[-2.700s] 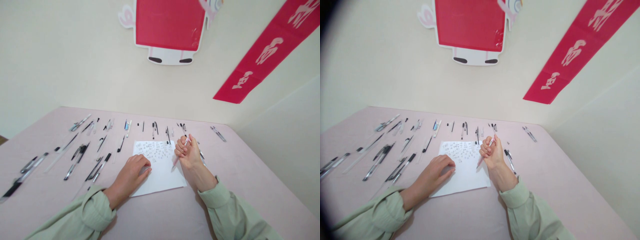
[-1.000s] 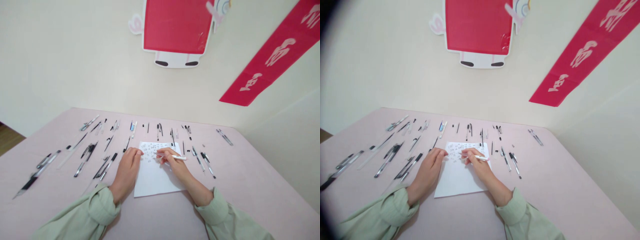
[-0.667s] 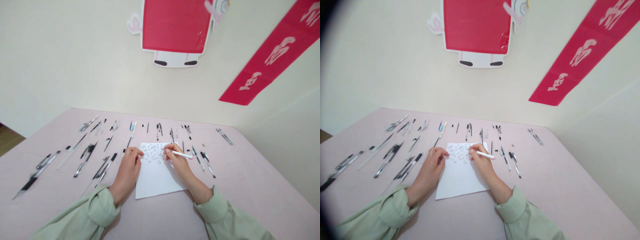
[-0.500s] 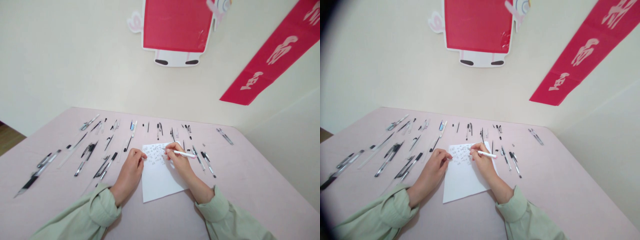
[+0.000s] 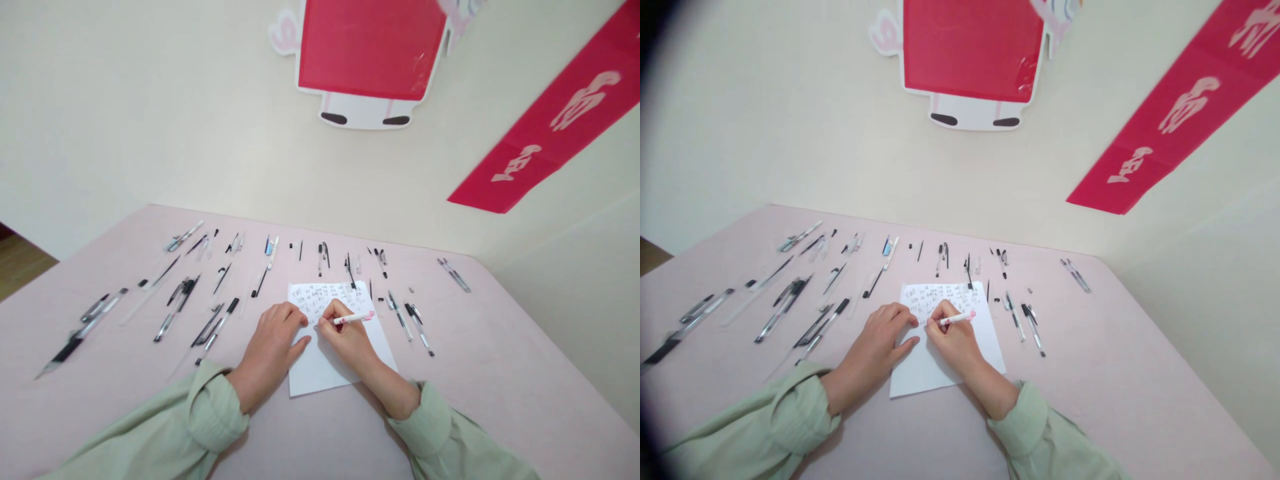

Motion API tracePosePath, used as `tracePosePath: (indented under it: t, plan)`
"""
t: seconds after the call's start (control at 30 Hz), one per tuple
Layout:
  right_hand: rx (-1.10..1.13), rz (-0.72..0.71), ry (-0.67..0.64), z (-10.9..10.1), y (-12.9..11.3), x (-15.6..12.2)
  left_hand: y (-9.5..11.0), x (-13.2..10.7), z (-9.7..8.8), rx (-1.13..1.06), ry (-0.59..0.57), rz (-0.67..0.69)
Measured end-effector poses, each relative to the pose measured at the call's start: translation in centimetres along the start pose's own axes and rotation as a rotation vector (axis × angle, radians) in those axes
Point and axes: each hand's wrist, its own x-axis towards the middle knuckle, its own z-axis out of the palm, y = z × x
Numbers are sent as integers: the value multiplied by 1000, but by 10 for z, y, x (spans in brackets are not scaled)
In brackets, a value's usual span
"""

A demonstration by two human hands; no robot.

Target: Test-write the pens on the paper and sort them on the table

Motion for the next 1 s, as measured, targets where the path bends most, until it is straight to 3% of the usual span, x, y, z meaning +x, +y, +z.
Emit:
tracePosePath:
  t: [1.0]
  plan:
    - [-21,-2,-39,0,-2,-2,1,1,-1,-6,14,-20]
